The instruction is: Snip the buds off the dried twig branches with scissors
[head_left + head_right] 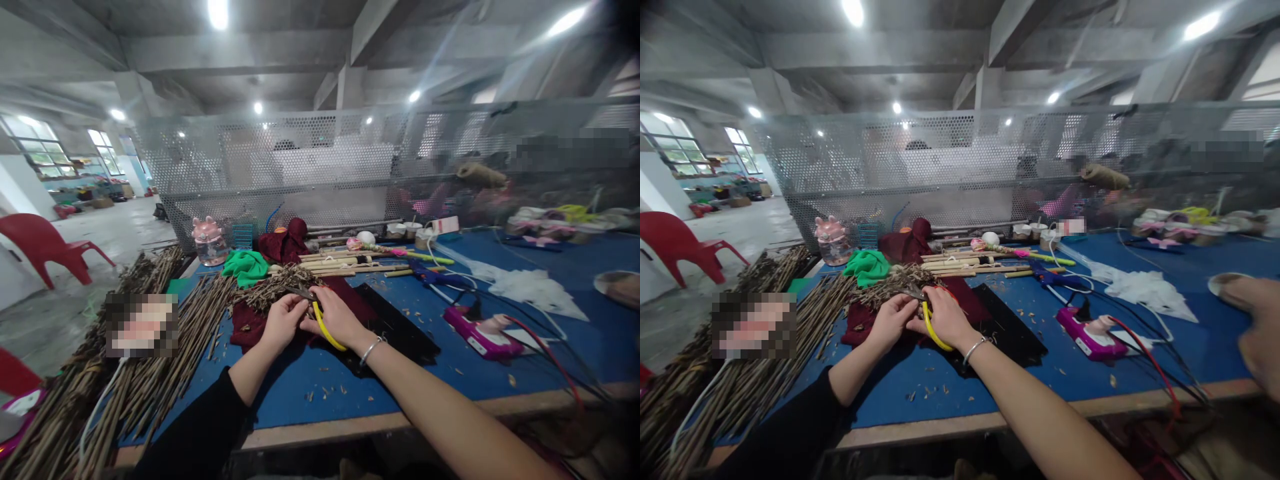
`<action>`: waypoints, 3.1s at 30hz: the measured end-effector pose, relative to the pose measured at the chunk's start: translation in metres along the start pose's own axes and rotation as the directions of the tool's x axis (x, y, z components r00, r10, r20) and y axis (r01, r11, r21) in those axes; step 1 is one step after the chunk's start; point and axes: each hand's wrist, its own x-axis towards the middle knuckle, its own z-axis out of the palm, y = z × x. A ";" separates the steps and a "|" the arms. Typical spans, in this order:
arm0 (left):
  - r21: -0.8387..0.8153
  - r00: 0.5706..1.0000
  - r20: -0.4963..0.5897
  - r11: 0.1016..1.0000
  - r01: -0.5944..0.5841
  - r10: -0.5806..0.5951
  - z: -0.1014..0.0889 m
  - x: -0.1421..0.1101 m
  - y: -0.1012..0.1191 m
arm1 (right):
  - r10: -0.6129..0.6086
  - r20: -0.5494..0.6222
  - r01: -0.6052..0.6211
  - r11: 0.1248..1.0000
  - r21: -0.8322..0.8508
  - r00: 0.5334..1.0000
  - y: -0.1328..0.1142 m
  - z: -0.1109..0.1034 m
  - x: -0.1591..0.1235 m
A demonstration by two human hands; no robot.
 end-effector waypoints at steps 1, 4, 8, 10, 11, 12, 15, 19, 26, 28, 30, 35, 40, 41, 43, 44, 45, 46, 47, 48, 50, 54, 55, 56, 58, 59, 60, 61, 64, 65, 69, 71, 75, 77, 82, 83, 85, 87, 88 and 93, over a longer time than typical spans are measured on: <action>-0.018 1.000 0.001 1.000 0.008 -0.008 0.000 0.000 0.000 | 0.001 0.002 -0.001 1.000 0.022 1.000 -0.001 0.000 0.000; -0.039 1.000 -0.006 0.999 0.013 -0.013 0.001 -0.001 0.001 | 0.011 0.024 -0.014 0.995 0.095 1.000 -0.003 -0.001 0.000; 0.043 0.998 -0.057 0.999 -0.015 0.017 0.000 -0.001 0.002 | 0.028 0.043 -0.034 0.988 0.152 0.999 -0.005 -0.005 0.000; 0.066 0.997 -0.069 0.998 -0.013 0.018 0.000 -0.002 0.002 | 0.038 0.043 -0.044 0.988 0.148 0.998 -0.005 -0.006 0.000; 0.065 0.997 -0.072 0.998 -0.006 0.011 0.000 -0.002 0.002 | 0.045 0.045 -0.050 0.989 0.138 0.998 -0.005 -0.007 0.000; 0.061 0.997 -0.076 0.998 0.003 0.001 0.000 -0.002 0.002 | 0.051 0.050 -0.057 0.991 0.124 0.997 -0.004 -0.007 0.000; 0.046 0.995 -0.092 0.998 0.030 -0.026 0.000 -0.002 0.002 | 0.077 0.058 -0.080 0.995 0.061 0.995 -0.001 -0.005 0.000; 0.083 0.992 -0.126 0.996 0.018 -0.007 -0.002 0.000 0.001 | 0.099 0.053 -0.098 0.995 -0.031 0.994 0.001 -0.003 -0.001; 0.247 0.977 -0.149 0.963 -0.110 0.150 -0.003 0.000 0.001 | 0.069 0.048 -0.064 0.992 -0.112 0.996 -0.003 -0.002 -0.001; 0.266 0.978 -0.140 0.957 -0.116 0.158 -0.003 0.000 0.002 | 0.060 0.049 -0.055 0.994 -0.099 0.997 -0.003 -0.002 -0.001; 0.280 0.975 -0.145 0.952 -0.122 0.167 -0.003 0.000 0.002 | 0.049 0.050 -0.045 0.996 -0.073 0.998 -0.004 -0.002 -0.001; 0.288 0.982 -0.138 0.954 -0.086 0.130 -0.005 0.001 0.000 | 0.052 0.012 -0.053 0.998 0.029 0.999 -0.002 -0.002 0.000; 0.272 0.990 -0.117 0.961 -0.047 0.081 -0.004 0.001 -0.006 | 0.072 -0.053 -0.071 0.997 0.013 0.996 0.000 -0.002 0.001; 0.259 0.992 -0.106 0.965 -0.042 0.072 -0.004 0.001 -0.007 | 0.058 -0.062 -0.059 0.998 -0.010 0.996 0.000 -0.001 0.001; 0.235 0.996 -0.081 0.972 -0.028 0.049 -0.004 0.001 -0.007 | 0.030 -0.082 -0.034 0.999 -0.042 0.996 0.000 -0.001 0.001; 0.227 0.997 -0.072 0.974 -0.022 0.040 -0.003 0.001 -0.007 | 0.022 -0.087 -0.026 0.999 -0.044 0.996 0.000 -0.001 0.001; 0.221 0.997 -0.066 0.975 -0.019 0.034 -0.003 0.000 -0.006 | 0.018 -0.085 -0.022 0.999 -0.038 0.996 0.000 -0.001 0.001; 0.216 0.998 -0.062 0.976 -0.017 0.031 -0.003 0.000 -0.006 | 0.021 -0.079 -0.023 0.999 -0.027 0.997 0.001 -0.001 0.001; 0.209 0.998 -0.061 0.978 -0.015 0.029 -0.002 0.000 -0.006 | 0.028 -0.069 -0.029 1.000 -0.012 0.997 0.001 -0.001 0.001; 0.200 0.998 -0.063 0.980 -0.013 0.026 -0.002 0.000 -0.006 | 0.036 -0.055 -0.037 0.999 0.000 0.998 0.001 -0.001 0.001; 0.173 0.997 -0.072 0.985 -0.006 0.019 -0.001 -0.001 -0.005 | 0.058 -0.028 -0.058 0.998 0.010 0.998 0.001 -0.003 0.001; 0.139 0.996 -0.085 0.990 -0.006 0.018 0.001 -0.001 -0.005 | 0.094 -0.010 -0.094 0.995 -0.015 0.996 0.002 -0.005 0.001; 0.131 0.996 -0.085 0.991 -0.001 0.012 0.001 -0.002 -0.005 | 0.102 -0.008 -0.102 0.995 -0.017 0.995 0.002 -0.006 0.001; 0.125 0.996 -0.086 0.992 0.006 0.005 0.001 -0.002 -0.005 | 0.109 -0.003 -0.109 0.994 -0.016 0.994 0.002 -0.006 0.001; 0.133 0.995 -0.100 0.991 0.011 0.003 0.000 -0.001 -0.004 | 0.113 0.007 -0.113 0.993 -0.018 0.994 0.001 -0.006 0.000; 0.144 0.994 -0.110 0.990 0.005 0.010 0.000 -0.001 -0.004 | 0.108 0.006 -0.108 0.994 -0.022 0.994 0.001 -0.006 0.000; 0.157 0.993 -0.114 0.988 -0.003 0.021 -0.001 -0.001 -0.003 | 0.097 0.001 -0.097 0.995 -0.029 0.995 0.001 -0.006 0.000; 0.172 0.993 -0.112 0.985 -0.015 0.035 -0.001 -0.001 -0.003 | 0.081 -0.005 -0.081 0.996 -0.036 0.997 0.001 -0.006 0.000; 0.218 0.993 -0.097 0.975 -0.049 0.071 -0.001 -0.001 -0.001 | 0.030 -0.025 -0.031 0.999 -0.040 0.999 0.003 -0.003 0.001; 0.228 0.993 -0.088 0.972 -0.059 0.081 -0.001 -0.001 -0.001 | 0.012 -0.028 -0.013 0.999 -0.036 1.000 0.005 -0.002 0.002; 0.191 0.995 -0.029 0.978 -0.083 0.091 0.000 -0.002 0.000 | -0.031 -0.036 0.030 0.999 -0.038 0.999 0.007 -0.001 0.003; 0.173 0.996 -0.017 0.982 -0.083 0.087 0.000 -0.002 0.000 | -0.035 -0.028 0.033 0.998 -0.051 0.999 0.007 -0.003 0.003; 0.252 0.994 -0.058 0.964 -0.080 0.098 -0.001 -0.002 -0.001 | -0.009 -0.024 0.007 0.996 -0.085 1.000 0.004 -0.006 0.002; 0.297 0.990 -0.088 0.952 -0.077 0.108 -0.003 -0.002 -0.001 | 0.023 -0.024 -0.026 0.993 -0.115 0.999 0.003 -0.007 0.001; 0.261 0.992 -0.098 0.964 -0.048 0.076 -0.003 -0.002 -0.005 | 0.094 0.004 -0.093 0.986 -0.137 0.996 0.002 -0.006 0.000; 0.243 0.993 -0.098 0.970 -0.033 0.058 -0.002 -0.001 -0.006 | 0.104 0.010 -0.102 0.988 -0.119 0.995 0.002 -0.006 0.001; 0.201 0.994 -0.105 0.980 -0.003 0.025 -0.001 -0.001 -0.007 | 0.130 0.029 -0.128 0.989 -0.072 0.991 0.002 -0.005 0.001; 0.169 0.994 -0.109 0.986 0.011 0.007 -0.001 0.000 -0.007 | 0.155 0.046 -0.153 0.987 -0.047 0.987 0.002 -0.005 0.001; 0.168 0.994 -0.108 0.986 0.009 0.009 -0.001 0.000 -0.007 | 0.160 0.044 -0.158 0.986 -0.051 0.986 0.002 -0.005 0.001; 0.273 0.992 -0.093 0.961 -0.055 0.083 -0.002 0.000 -0.004 | 0.112 -0.015 -0.113 0.988 -0.105 0.994 0.004 -0.004 0.002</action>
